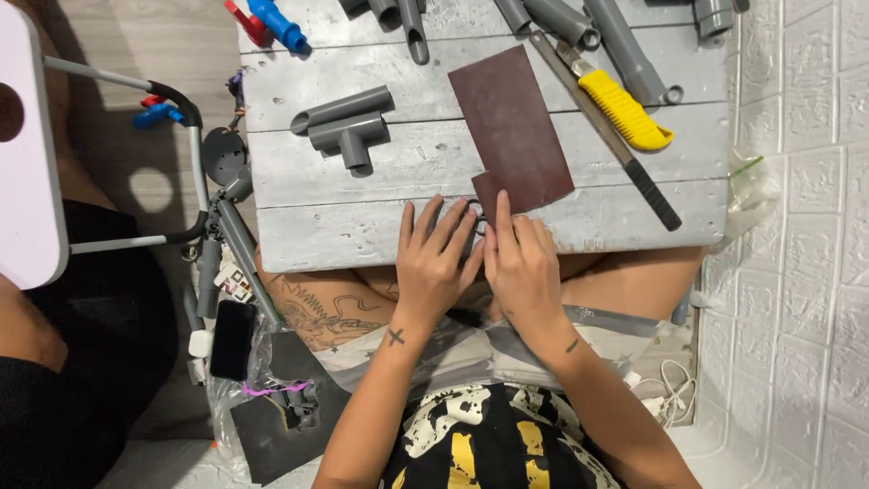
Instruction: Sanding the edges and surfaces of small plastic rings using sandpaper to smooth them.
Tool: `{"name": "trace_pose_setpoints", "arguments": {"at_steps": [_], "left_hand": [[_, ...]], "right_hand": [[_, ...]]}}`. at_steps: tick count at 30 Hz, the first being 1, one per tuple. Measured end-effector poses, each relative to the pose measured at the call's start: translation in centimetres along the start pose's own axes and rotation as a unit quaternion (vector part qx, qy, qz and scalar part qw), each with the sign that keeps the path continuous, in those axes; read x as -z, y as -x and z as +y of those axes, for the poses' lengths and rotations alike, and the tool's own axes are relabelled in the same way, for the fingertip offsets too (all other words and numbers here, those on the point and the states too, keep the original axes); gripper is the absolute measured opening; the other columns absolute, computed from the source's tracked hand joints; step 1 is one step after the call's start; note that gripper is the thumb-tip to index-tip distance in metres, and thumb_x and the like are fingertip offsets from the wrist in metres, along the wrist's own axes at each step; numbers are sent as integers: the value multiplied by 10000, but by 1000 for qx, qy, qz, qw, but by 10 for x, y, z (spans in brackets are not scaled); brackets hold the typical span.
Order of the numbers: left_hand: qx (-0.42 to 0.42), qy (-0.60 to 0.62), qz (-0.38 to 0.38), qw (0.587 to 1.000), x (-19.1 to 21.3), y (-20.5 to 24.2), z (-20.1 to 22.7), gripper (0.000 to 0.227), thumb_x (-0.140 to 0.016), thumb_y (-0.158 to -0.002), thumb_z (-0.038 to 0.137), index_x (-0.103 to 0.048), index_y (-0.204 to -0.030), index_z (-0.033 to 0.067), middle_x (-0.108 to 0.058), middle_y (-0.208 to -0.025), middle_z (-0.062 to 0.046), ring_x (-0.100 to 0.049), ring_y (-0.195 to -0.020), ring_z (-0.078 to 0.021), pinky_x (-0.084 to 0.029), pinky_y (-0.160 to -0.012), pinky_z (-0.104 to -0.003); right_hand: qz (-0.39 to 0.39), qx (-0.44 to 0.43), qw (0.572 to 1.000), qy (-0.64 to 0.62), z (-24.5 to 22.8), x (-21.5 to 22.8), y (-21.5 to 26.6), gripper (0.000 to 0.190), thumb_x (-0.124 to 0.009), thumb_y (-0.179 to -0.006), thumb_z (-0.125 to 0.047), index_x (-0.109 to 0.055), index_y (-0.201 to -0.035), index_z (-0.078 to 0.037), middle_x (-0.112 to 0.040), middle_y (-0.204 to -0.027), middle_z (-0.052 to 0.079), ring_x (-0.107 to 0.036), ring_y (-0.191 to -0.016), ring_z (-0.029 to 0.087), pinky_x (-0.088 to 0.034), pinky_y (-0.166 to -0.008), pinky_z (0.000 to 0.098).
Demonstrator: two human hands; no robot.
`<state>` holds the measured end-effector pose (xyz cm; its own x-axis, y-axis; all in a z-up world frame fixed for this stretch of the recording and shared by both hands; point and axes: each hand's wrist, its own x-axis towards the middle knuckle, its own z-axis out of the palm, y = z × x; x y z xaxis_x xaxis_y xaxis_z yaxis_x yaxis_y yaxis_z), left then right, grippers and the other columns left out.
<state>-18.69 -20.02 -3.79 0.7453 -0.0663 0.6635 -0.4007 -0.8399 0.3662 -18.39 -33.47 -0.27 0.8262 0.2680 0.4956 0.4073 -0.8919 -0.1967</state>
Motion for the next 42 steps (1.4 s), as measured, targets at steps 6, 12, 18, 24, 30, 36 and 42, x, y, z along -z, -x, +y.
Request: {"name": "trace_pose_setpoints", "arguments": {"at_steps": [6, 12, 18, 24, 30, 36, 42], "left_hand": [[1, -8, 37, 999, -4, -3, 0, 264, -763, -884, 271, -782, -1087, 103, -750, -1194, -85, -646, -1234, -370, -311, -1188, -616], [15, 7, 20, 1000, -5, -1, -1, 284, -768, -868, 256, -789, -1098, 90, -773, -1160, -67, -652, -1235, -366, -290, -1184, -647], [13, 19, 22, 1000, -7, 1, -3, 288, -775, -860, 224, -792, -1109, 79, -777, -1149, -82, -637, -1257, -366, -280, -1181, -666], [20, 22, 34, 999, -8, 0, -1, 265, -767, -871, 224, -785, -1083, 65, -774, -1151, -96, -641, -1250, -377, -289, -1171, -690], [25, 25, 39, 999, -7, -2, 0, 255, -764, -876, 224, -787, -1071, 61, -776, -1143, -99, -640, -1251, -375, -282, -1172, -699], [20, 27, 38, 999, -9, -1, -1, 247, -762, -860, 195, -785, -1067, 62, -773, -1151, -98, -646, -1243, -377, -296, -1161, -716], [27, 32, 40, 998, -7, -2, 0, 246, -782, -864, 221, -792, -1048, 59, -779, -1128, -104, -633, -1255, -384, -297, -1164, -698]], "right_hand": [[3, 15, 999, 51, 0, -3, 4, 407, -654, -1004, -153, -647, -1354, 56, -573, -818, 103, -557, -730, 258, -468, -676, 365], [-17, 14, 997, 75, -3, 0, 9, 399, -641, -1015, -144, -648, -1364, 49, -538, -789, 77, -548, -726, 239, -434, -660, 351], [-11, 14, 996, 83, -3, -9, -1, 405, -638, -1030, -148, -626, -1382, 53, -541, -802, 86, -541, -730, 256, -428, -651, 360], [-39, -4, 998, 54, -2, -1, 14, 418, -588, -1069, -178, -609, -1427, 38, -535, -824, 73, -553, -776, 257, -420, -690, 354], [-30, -4, 999, 40, -4, -5, 3, 422, -586, -1080, -153, -578, -1453, 43, -531, -823, 88, -556, -773, 282, -435, -697, 371], [-22, 10, 999, 26, 3, -15, -8, 405, -602, -1076, -136, -591, -1433, 54, -538, -822, 95, -545, -744, 276, -423, -672, 366], [-52, -23, 998, -7, -3, 12, 22, 419, -596, -1066, -170, -612, -1422, 50, -585, -853, 90, -536, -745, 264, -414, -690, 360]]}}
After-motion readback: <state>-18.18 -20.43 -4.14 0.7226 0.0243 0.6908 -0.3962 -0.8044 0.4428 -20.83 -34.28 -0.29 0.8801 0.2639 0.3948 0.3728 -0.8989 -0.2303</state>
